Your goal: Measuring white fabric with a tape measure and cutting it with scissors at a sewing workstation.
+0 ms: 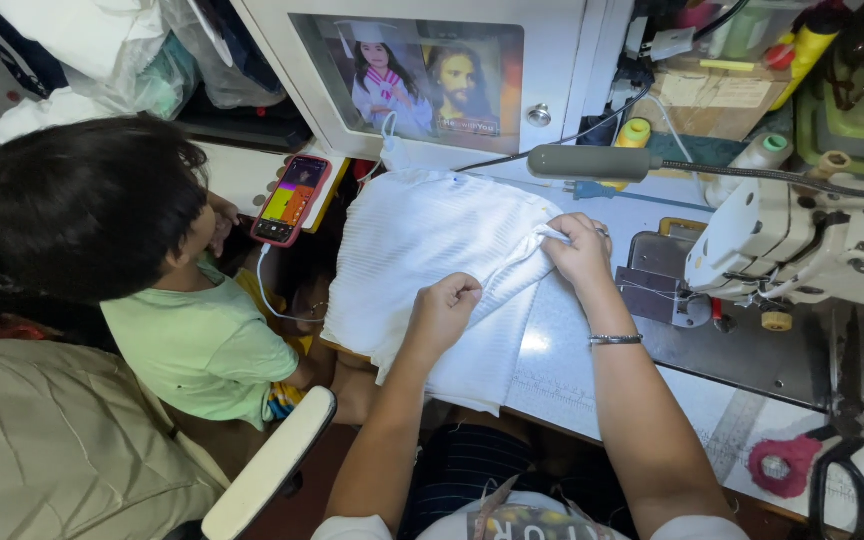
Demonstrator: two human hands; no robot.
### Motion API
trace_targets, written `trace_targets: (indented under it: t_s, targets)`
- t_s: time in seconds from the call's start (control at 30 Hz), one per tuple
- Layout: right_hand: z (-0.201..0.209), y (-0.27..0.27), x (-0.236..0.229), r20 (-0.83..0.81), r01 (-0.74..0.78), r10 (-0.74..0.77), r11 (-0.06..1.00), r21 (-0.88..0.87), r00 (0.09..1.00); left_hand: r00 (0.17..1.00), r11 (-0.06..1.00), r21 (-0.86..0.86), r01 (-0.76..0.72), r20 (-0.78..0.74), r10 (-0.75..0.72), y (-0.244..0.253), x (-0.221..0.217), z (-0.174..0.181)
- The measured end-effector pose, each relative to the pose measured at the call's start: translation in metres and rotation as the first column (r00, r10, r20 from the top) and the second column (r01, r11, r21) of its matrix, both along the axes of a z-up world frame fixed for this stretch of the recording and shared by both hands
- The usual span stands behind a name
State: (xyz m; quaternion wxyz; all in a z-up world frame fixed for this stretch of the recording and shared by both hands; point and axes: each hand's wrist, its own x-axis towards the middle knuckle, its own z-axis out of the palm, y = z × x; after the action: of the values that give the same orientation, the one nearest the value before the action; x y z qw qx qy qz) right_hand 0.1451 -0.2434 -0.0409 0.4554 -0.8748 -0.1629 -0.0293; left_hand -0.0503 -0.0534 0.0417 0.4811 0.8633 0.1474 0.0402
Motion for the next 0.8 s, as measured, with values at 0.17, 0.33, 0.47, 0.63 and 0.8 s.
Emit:
trace_targets:
  t_s: [0.17,0.33,0.47,0.63,0.8]
  targets:
    - [0.0,-0.007,0.008,0.001,-0.021,0.021,0.978,0.206,1.0,0.998,0.997,0.076,-0.01,0.056,0.005,-0.012,-0.018,0.01]
    - [0.032,-0.011,-0.007,-0.09,0.026,0.014,0.903,0.429,0.996,0.961,0.981,0.188,0.056,0.257,-0.104,-0.026,-0.055,0.047]
    - [0.022,-0.022,0.005,-0.175,0.045,0.055,0.853,0.52,0.983,0.925,0.947,0.088,0.308,0.203,-0.32,-0.036,-0.088,0.064]
    - [0.014,-0.037,0.015,-0.164,0.038,0.054,0.862,0.506,0.985,0.62,0.62,0.195,0.76,0.07,-0.782,-0.069,-0.107,0.04]
    - [0.053,-0.053,-0.001,-0.324,0.097,-0.06,0.991,0.097,0.944,0.418,0.524,0.087,0.847,-0.719,-0.556,-0.092,-0.106,0.026]
